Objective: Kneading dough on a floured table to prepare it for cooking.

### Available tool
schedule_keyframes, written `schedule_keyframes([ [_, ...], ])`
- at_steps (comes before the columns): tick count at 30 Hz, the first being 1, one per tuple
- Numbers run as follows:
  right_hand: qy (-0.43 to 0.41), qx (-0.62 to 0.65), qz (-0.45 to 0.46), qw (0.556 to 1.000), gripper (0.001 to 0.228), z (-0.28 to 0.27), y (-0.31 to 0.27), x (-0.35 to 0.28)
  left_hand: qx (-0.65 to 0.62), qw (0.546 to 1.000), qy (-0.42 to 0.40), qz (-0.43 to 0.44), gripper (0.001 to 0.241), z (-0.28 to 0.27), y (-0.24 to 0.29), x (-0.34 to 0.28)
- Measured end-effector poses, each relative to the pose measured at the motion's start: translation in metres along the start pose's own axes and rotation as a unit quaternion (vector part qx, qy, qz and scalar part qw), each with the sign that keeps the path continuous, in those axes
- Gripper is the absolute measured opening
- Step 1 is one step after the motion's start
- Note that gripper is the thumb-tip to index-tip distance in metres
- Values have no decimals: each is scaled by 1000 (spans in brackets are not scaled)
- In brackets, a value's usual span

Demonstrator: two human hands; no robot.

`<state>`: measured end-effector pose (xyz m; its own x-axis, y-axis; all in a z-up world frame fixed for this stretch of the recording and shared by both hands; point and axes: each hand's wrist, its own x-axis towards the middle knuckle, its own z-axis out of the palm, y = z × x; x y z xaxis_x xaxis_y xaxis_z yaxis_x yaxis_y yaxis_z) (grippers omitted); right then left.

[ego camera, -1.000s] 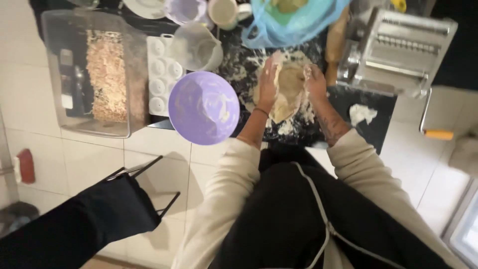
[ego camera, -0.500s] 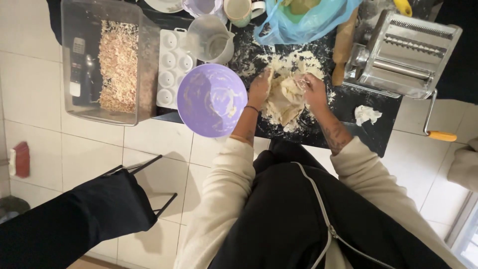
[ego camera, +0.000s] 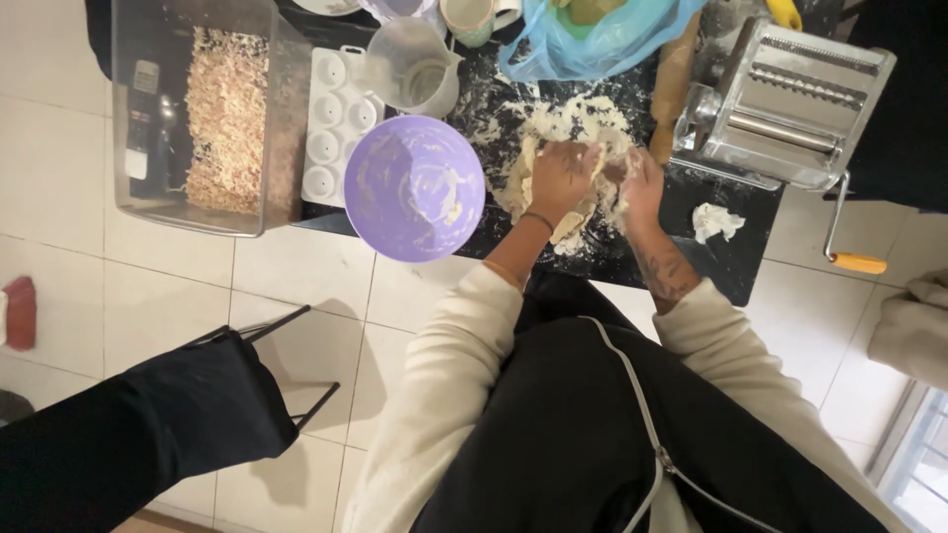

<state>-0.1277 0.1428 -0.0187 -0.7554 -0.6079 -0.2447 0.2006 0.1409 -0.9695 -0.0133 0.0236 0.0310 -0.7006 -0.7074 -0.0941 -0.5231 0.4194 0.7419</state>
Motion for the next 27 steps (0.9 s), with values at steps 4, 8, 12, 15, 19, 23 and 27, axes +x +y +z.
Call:
schedule_keyframes([
  [4,40,-137,-11,990,23,43,-36,-8,-63,991,118,7,63,39,-31,-24],
  [8,-54,-324,-48,943,25,74,-6,-23,-300,931,147,-147,52,47,-56,-42],
  [12,-110,-523,-184,825,19,86,-24,-38,-448,860,169,-176,45,18,-56,-43],
  [15,-189,-552,-116,804,24,101,-46,-42,-278,938,196,-58,38,-1,-25,-56],
  [19,-222,-623,-135,738,28,92,-29,-44,-171,965,193,42,34,-32,6,-60],
  [23,-147,-718,-328,596,48,79,-11,-38,-182,966,159,98,32,-33,4,-61],
  [27,-210,-580,-138,774,20,51,80,-9,-195,962,159,103,44,-6,-15,-46],
])
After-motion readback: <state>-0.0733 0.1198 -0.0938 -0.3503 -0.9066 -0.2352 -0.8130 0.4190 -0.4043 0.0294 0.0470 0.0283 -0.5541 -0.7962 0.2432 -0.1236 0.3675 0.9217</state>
